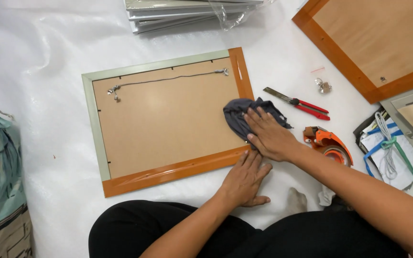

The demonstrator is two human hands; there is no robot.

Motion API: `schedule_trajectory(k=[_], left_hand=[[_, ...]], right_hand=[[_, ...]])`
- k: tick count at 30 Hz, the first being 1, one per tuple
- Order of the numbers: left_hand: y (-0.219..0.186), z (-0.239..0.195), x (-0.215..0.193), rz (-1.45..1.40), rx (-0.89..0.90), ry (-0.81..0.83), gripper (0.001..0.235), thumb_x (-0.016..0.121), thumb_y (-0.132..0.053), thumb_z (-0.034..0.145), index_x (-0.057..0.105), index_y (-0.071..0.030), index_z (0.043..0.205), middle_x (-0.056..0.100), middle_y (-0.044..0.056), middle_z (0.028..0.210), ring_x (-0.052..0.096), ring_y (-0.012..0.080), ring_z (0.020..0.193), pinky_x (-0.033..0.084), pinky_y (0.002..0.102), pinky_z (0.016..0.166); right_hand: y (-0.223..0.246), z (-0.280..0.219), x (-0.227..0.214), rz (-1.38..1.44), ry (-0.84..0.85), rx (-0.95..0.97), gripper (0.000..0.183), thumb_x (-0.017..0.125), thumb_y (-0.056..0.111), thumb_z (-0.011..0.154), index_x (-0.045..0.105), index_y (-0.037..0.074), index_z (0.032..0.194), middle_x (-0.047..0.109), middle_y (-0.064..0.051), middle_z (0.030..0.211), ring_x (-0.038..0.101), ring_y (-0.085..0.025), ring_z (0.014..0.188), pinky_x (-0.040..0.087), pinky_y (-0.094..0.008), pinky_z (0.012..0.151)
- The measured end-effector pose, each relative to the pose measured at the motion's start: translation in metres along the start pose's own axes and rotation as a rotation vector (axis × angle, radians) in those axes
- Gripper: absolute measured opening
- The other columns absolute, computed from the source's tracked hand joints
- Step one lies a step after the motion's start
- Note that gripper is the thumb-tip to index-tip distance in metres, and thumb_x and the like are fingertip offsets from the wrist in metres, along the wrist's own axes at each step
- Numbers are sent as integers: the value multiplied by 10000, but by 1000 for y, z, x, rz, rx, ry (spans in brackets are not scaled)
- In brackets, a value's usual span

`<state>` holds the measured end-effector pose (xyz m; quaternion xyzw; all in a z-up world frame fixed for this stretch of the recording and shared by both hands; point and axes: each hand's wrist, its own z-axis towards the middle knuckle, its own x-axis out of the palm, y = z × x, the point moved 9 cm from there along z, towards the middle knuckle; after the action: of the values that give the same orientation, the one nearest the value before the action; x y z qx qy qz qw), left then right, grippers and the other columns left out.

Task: Assembling and finishing picture frames by cleaning glass and applying tape to the backings

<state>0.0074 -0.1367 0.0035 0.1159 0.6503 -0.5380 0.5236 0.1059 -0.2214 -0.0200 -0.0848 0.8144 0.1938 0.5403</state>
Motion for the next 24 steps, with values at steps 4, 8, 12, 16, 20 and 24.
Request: schedule_trajectory(k=[4, 8, 12, 16, 20, 24], left_hand=[[0, 2, 9, -9, -19, 57, 942, 708, -657, 689, 485, -35, 1360, 267, 343, 1620, 182, 454, 1545, 111, 546, 1231], [2, 2, 7, -31, -44, 41, 930, 713, -658, 681, 493, -22, 1323, 264, 329, 1632, 173, 435, 1558, 108, 533, 1240], [2, 3, 6, 0, -59, 60, 910, 730, -684, 660, 505, -46, 1268, 284, 327, 1624, 182, 436, 1559, 119, 539, 1238], [1, 4, 9, 0, -42, 69, 937, 697, -690, 694, 489, -23, 1319, 266, 336, 1626, 165, 441, 1559, 110, 547, 1235], [3, 2, 0, 21, -72, 187, 890, 688, -702, 709, 439, -83, 1298, 287, 292, 1623, 195, 414, 1553, 132, 567, 1244], [6, 2, 1, -10, -102, 261, 876, 652, -727, 725, 374, -130, 1303, 303, 244, 1626, 239, 369, 1549, 141, 537, 1270]], right_hand=[[-16, 67, -26, 21, -43, 54, 649, 326, 333, 1040, 237, -26, 1573, 180, -234, 1671, 112, -446, 1538, 182, -569, 1204], [-34, 120, -44, 87, -45, 107, 650, 331, 316, 1045, 205, -26, 1584, 126, -230, 1682, 42, -451, 1539, 130, -560, 1219], [-47, 146, -60, 129, -62, 105, 619, 333, 294, 1048, 247, 0, 1586, 173, -200, 1680, 76, -442, 1537, 149, -521, 1228], [-52, 152, -68, 139, -41, 171, 601, 336, 262, 1046, 243, 48, 1600, 157, -145, 1693, 85, -394, 1547, 160, -499, 1231], [-54, 141, -54, 61, -36, 198, 642, 449, 192, 1012, 271, 86, 1619, 186, -115, 1699, 135, -367, 1549, 223, -481, 1228], [-36, 79, -35, 3, 19, 139, 637, 474, 131, 976, 356, 72, 1599, 260, -154, 1676, 215, -398, 1529, 248, -481, 1237]])
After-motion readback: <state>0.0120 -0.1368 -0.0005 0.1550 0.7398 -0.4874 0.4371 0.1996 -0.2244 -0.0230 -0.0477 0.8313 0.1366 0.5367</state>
